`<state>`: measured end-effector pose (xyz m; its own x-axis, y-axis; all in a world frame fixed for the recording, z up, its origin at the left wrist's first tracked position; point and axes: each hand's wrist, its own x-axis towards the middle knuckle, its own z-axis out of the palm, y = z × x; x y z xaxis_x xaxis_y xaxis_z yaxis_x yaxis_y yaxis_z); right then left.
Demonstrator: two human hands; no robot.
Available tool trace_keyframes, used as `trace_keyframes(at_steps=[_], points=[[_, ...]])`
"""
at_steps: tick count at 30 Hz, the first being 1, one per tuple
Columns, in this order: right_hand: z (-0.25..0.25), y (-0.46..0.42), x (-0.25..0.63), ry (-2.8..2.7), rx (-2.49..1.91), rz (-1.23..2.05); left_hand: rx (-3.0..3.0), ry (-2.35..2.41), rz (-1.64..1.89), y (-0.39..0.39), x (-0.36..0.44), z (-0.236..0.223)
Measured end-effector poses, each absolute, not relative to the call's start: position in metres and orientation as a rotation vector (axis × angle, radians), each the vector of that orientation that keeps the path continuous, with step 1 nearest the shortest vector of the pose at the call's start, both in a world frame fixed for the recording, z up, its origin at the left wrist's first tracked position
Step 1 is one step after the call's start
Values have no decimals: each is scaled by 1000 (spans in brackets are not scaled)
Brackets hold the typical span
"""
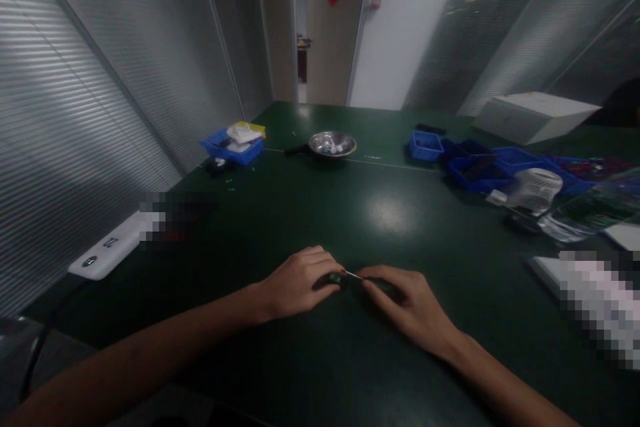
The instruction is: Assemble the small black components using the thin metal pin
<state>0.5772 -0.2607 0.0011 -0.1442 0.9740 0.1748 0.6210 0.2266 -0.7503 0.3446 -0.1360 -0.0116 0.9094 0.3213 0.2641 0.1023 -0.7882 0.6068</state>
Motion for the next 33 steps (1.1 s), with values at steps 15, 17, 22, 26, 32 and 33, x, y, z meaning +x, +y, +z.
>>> trace_keyframes(at_steps=[15, 17, 22, 26, 32, 33], points=[[-6, -260, 572, -2056, -1505, 582, 2327, 410, 485, -137, 343, -20], [-6, -259, 570, -2071, -1490, 588, 2326, 399, 474, -136, 343, -21], [-8, -260, 571, -2043, -1392, 585, 2333, 404, 450, -136, 343, -19], [-9, -262, 575, -1962, -1379, 544, 2326, 341, 423, -136, 338, -12], [-6, -262, 578, -1887, -1389, 544, 2335, 151, 333, -123, 331, -8], [-6, -262, 578, -1890, -1392, 549, 2347, 171, 341, -115, 329, -9]])
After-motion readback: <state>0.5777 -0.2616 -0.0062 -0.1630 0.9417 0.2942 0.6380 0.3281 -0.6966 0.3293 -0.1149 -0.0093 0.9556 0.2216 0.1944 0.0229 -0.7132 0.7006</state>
